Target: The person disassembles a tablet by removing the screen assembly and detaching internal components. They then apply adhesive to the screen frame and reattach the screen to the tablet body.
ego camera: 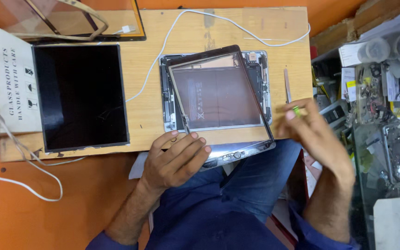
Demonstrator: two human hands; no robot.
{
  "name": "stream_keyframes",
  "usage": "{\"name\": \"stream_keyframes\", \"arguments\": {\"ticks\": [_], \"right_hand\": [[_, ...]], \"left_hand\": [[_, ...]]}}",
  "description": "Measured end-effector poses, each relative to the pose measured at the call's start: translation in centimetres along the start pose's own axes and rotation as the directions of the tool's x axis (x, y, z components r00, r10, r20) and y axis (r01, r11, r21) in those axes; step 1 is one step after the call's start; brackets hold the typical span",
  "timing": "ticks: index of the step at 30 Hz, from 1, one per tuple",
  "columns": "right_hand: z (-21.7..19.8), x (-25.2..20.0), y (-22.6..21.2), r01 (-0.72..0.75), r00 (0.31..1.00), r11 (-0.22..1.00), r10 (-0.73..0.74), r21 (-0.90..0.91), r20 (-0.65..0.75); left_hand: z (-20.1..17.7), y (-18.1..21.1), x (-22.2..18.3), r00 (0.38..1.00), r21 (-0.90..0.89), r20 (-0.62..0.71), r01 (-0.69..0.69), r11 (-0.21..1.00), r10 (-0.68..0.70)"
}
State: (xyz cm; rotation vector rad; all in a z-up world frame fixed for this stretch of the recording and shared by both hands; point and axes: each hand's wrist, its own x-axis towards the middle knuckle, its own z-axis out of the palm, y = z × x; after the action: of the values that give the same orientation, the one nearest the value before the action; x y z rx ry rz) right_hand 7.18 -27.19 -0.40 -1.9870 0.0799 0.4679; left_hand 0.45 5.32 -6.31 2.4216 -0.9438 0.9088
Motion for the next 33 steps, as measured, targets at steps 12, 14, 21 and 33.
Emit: {"name": "stream_keyframes", "arguments": {"ticks": [12, 14, 21, 33], "right_hand": [[1.7, 14.8, -8.1, 0.598, 0.647, 0.458, -0.76, -0.658, 0.058], [2.7, 16.8, -8.0, 0.62, 0.556, 0.329, -0.825, -0.712, 0.103], [0.5, 11.4, -4.0, 0.664, 0.445, 0.415, -0.888, -0.622, -0.118], [6.8, -16.7, 18.6, -0.163, 0.497, 0.802, -0.436, -0.574, -0.75]], "left_hand": [[2.1, -0.4, -1.3, 0.994, -0.044, 0.036, 0.106, 0.993, -0.104], [1.8, -0.6, -1.2, 0.99, -0.101, 0.064, 0.129, 0.986, -0.123], [0.8, -0.5, 0.5, 0.939, -0.135, 0.236, 0.288, 0.948, -0.251], [0.4, -0.7, 1.5, 0.901, -0.043, 0.372, 0.258, 0.965, -0.224]]}}
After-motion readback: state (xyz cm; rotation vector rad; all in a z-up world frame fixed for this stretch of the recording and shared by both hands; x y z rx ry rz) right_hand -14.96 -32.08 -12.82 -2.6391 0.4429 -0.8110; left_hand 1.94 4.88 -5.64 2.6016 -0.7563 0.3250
